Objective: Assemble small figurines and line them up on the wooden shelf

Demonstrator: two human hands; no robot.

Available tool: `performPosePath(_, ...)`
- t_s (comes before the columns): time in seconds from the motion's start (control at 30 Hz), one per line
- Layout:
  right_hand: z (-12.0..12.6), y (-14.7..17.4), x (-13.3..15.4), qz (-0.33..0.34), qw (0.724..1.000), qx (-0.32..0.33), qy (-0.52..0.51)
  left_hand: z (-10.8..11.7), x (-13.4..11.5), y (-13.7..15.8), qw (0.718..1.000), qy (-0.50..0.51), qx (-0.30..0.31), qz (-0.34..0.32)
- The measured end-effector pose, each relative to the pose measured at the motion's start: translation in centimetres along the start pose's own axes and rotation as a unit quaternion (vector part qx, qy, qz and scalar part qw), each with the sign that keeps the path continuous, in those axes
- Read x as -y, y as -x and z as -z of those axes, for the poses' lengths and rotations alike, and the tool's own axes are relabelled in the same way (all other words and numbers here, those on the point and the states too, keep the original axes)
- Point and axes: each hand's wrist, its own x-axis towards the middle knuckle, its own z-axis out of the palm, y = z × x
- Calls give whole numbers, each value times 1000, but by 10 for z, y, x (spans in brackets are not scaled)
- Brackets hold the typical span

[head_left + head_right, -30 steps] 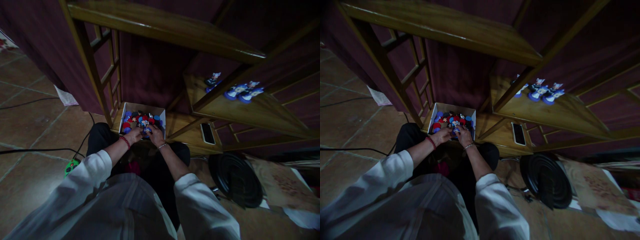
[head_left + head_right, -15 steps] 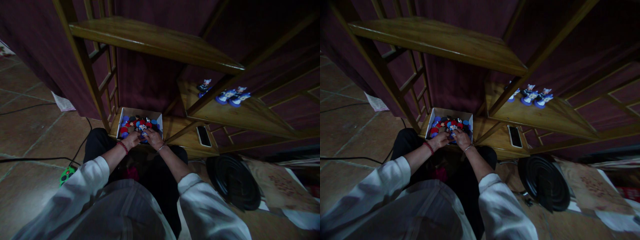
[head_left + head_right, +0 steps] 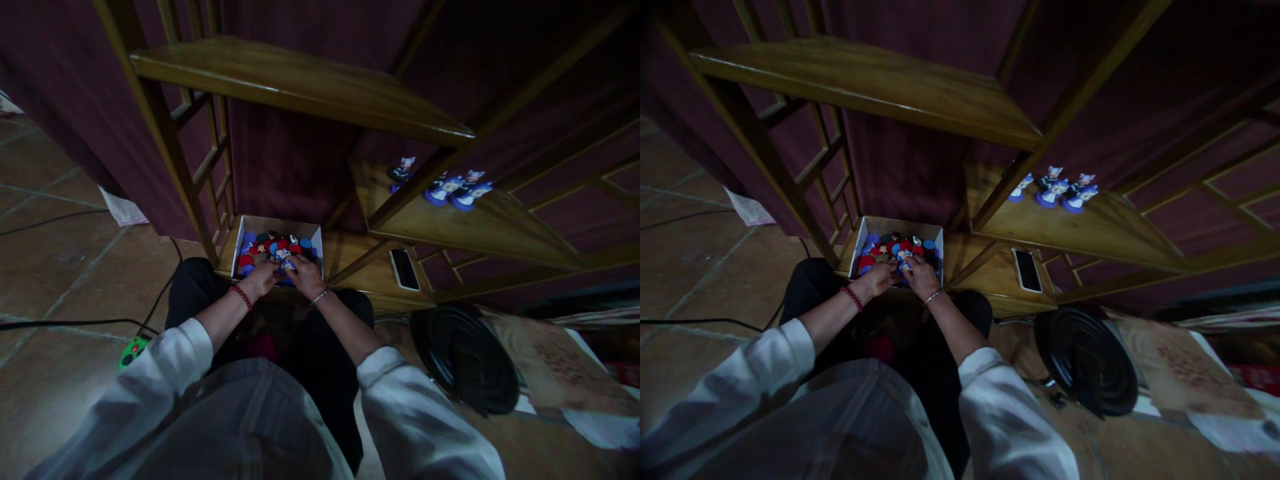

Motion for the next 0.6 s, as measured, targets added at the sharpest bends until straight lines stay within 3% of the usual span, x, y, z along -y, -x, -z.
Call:
performPosePath(0.3,30,-5,4,61,998,-6,-14,-19,-12,16,999,25,24,-32)
performPosePath(0.6,34,-4,8,31,999,-10,8,-23,-12,23,999,5,17,-36)
